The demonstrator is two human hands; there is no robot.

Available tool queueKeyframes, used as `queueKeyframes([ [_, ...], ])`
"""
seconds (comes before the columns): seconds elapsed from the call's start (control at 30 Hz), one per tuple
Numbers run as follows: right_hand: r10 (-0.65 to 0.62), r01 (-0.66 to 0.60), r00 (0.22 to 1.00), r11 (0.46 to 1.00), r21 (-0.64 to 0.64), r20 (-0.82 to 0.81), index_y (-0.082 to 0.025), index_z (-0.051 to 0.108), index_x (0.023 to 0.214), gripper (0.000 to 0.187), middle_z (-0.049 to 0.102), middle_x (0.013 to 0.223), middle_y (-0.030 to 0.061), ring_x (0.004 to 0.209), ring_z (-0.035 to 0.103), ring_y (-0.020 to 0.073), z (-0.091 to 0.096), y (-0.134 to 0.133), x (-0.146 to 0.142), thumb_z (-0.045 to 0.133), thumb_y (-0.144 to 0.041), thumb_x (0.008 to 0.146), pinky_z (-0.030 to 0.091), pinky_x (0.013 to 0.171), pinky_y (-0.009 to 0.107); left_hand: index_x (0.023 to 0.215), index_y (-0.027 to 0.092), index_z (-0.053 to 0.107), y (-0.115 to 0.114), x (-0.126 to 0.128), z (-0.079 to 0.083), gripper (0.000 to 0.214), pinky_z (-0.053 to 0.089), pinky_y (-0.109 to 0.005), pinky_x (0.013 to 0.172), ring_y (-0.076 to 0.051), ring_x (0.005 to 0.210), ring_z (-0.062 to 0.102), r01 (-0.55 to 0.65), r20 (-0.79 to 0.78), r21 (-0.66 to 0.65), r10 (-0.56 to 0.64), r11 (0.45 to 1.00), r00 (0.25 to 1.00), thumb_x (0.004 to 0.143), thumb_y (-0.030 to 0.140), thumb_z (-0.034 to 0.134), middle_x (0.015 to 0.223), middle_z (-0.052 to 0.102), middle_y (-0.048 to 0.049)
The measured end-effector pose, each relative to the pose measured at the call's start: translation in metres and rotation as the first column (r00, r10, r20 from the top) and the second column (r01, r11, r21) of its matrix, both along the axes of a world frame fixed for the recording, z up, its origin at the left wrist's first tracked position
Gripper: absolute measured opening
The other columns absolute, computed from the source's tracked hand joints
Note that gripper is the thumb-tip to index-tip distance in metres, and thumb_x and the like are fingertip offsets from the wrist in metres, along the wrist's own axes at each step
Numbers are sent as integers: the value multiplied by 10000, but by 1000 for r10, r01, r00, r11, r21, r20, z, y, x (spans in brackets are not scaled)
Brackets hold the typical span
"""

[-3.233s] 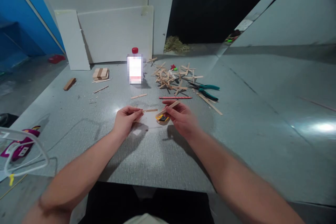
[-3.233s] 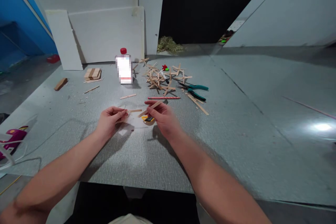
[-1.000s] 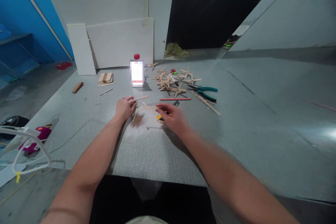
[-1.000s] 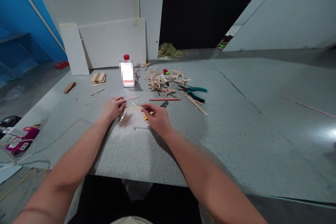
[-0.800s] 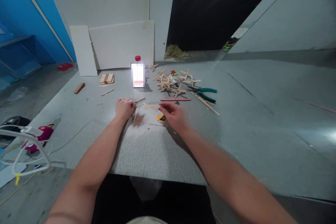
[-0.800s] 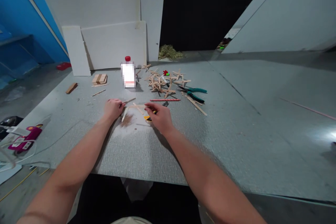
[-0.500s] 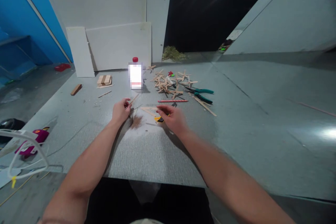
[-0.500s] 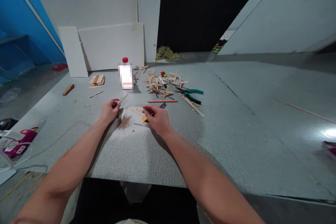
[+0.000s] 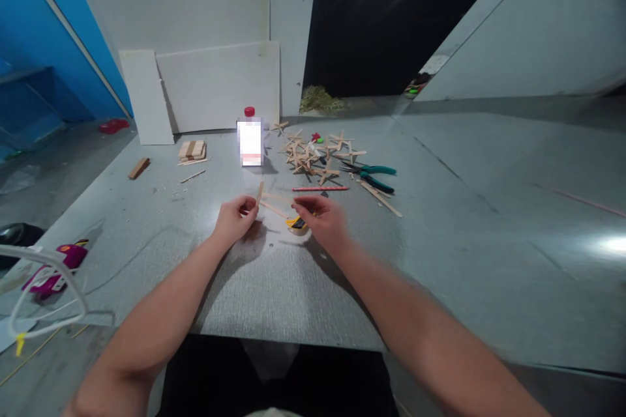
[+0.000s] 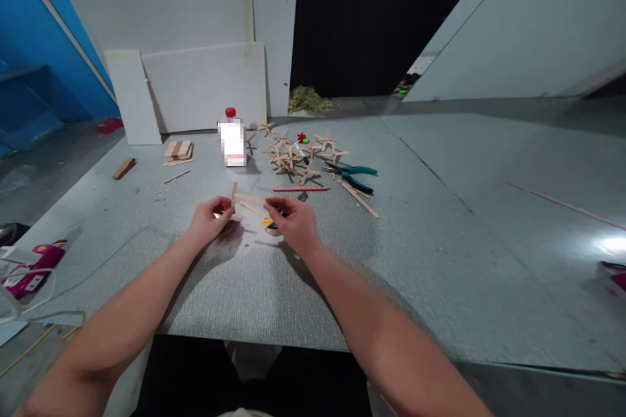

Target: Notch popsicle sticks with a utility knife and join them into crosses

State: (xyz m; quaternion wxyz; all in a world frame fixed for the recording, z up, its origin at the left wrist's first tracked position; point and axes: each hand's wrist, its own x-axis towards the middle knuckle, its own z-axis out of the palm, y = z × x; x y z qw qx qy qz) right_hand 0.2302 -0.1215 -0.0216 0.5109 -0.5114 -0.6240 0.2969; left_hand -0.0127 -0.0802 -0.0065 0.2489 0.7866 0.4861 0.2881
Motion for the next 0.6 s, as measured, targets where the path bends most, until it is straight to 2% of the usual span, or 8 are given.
queueKeyframes([
  [0.27, 23, -22, 989, 1000, 13, -148, -180, 624, 1218, 304, 656, 1213, 82, 1013, 671, 210, -2, 3, 0, 622, -376, 986, 588, 873, 419, 1212, 170, 619, -9, -2, 8, 304, 580, -406, 890, -199, 1023, 653, 134, -91, 72, -127, 988, 988, 989, 376, 602, 1213, 642, -90],
  [0.6, 81, -87, 981, 996, -27, -176, -178, 629, 1205, 294, 662, 1196, 79, 997, 674, 204, 0, 0, -2, 624, -374, 986, 590, 864, 412, 1201, 169, 623, -11, 1, 12, 292, 584, -394, 876, -192, 1003, 657, 212, -137, 91, -199, 973, 970, 993, 373, 596, 1195, 648, -87],
])
